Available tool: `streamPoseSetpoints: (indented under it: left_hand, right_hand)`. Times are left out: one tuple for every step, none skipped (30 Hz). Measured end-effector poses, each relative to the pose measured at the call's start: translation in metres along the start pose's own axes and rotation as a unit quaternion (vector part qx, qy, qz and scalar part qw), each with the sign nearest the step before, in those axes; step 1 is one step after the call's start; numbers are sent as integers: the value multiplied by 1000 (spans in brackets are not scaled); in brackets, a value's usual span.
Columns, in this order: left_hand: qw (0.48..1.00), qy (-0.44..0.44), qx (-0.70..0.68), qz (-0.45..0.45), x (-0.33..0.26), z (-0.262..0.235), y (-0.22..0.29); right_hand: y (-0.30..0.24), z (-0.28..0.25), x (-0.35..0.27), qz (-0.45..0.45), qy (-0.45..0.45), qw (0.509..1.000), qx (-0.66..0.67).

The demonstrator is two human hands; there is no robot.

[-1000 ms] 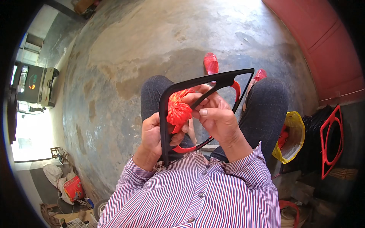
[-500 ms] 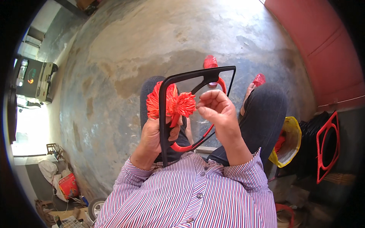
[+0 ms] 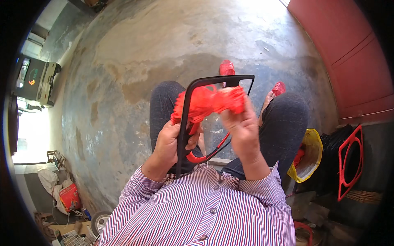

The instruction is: Winding red nylon cord around a black plastic chair frame and cutting it with scissors.

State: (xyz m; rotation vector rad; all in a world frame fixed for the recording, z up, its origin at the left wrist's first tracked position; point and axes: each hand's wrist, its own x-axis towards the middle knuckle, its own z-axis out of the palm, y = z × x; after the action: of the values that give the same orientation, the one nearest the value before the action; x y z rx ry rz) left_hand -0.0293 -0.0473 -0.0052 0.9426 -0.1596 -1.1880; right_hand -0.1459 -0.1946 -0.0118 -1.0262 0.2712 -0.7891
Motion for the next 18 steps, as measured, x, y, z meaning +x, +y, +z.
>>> streamPoseSetpoints:
  left_hand:
    - [1000,-8,-10,5,0,-1,2]
    - [1000,0,-18,10,-1,-4,4]
    - [1000,8,-27,15,-3,-8,6]
    - [999,15,-35,19,-3,-12,7]
    - [998,15,-45,31,-1,-19,5]
    - [998,13,-51,38,-1,-22,5]
    - [997,13,-57,45,-1,-24,6]
    - [997,14,-63,52,-2,-27,7]
    - [995,17,-81,63,-2,-33,4]
    - [993,6,-94,65,-2,-38,5]
    - [992,-6,-106,67,-2,-43,6]
    - [990,-18,-118,68,-3,-46,7]
    - [990,-13,-128,64,-4,-45,10]
    - [991,-5,-123,58,-6,-42,12]
    - [992,3,-118,51,-7,-39,14]
    - [992,10,-114,44,-8,-37,14]
    - [993,-9,-110,33,-7,-38,15]
    - [994,-28,-106,23,-5,-40,15]
  right_hand:
    - [-6,-1,6,-6,41,998,49]
    - [-10,-4,9,-13,81,992,98]
    - [-12,-7,10,-14,74,993,89]
    - [-14,-11,9,-16,68,994,78]
    - [-15,-14,8,-18,62,996,68]
    - [-12,-17,6,-22,48,998,28]
    - [-7,-19,2,-25,32,999,-11]
    - [-4,-19,-2,-27,17,998,-50]
    - [-4,-19,-5,-21,-19,995,-100]
    - [-6,-17,-5,-14,-43,989,-138]
    - [-8,-15,-5,-7,-66,982,-175]
    - [-9,-14,-4,0,-90,973,-211]
    - [-3,-13,-3,-7,-81,972,-220]
    - [-2,-12,-3,-1,-69,973,-219]
    - [-1,-11,-2,4,-56,974,-217]
    - [-1,-11,-2,10,-43,975,-218]
    - [-1,-12,-1,15,-45,973,-227]
    - [-2,-14,1,20,-46,970,-237]
